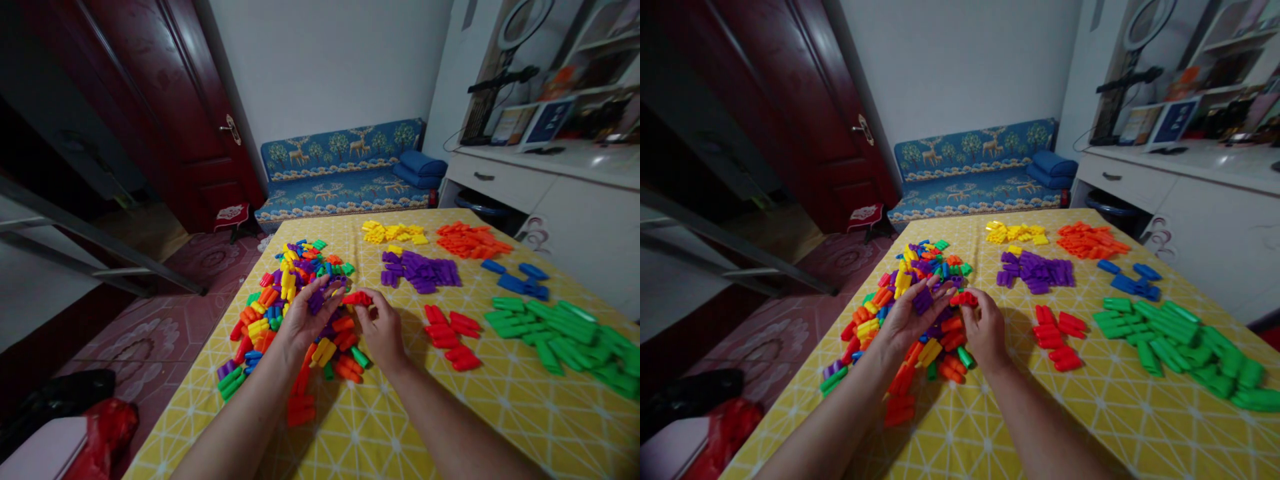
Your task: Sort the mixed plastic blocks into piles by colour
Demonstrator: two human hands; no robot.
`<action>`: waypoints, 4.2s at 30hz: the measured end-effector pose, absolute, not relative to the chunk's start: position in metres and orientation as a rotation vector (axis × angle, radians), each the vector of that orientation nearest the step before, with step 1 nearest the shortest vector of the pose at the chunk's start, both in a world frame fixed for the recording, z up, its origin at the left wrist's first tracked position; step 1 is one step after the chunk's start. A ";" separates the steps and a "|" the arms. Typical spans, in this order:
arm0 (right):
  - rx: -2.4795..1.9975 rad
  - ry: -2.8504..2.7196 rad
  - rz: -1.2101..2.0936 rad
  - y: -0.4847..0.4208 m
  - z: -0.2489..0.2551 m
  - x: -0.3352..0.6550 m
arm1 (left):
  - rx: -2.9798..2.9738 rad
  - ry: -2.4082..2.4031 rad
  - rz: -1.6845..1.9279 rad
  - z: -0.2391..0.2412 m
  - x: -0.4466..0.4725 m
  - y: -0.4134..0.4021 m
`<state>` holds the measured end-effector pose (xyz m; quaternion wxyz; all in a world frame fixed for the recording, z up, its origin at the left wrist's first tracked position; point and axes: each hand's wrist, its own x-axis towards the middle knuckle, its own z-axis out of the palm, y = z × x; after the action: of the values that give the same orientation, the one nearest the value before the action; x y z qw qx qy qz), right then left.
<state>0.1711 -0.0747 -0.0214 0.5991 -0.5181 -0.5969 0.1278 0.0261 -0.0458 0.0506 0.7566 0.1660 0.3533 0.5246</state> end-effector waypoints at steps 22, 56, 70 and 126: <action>-1.460 -1.353 0.298 -0.071 -0.019 0.202 | 1.285 1.138 1.488 0.001 0.009 -0.030; -1.185 -1.674 0.235 -0.084 -0.011 0.162 | 1.551 1.033 1.314 0.008 0.018 -0.052; -1.735 -1.434 0.185 -0.026 -0.004 0.288 | 1.519 1.078 1.367 0.007 0.017 -0.050; -1.600 -2.082 0.037 0.058 0.044 0.238 | 1.818 1.216 1.260 0.002 0.013 -0.045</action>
<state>0.2380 0.0576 0.0444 0.2547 -0.5891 -0.7667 0.0138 0.0134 -0.0448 0.0021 0.3038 0.6862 0.4588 0.4757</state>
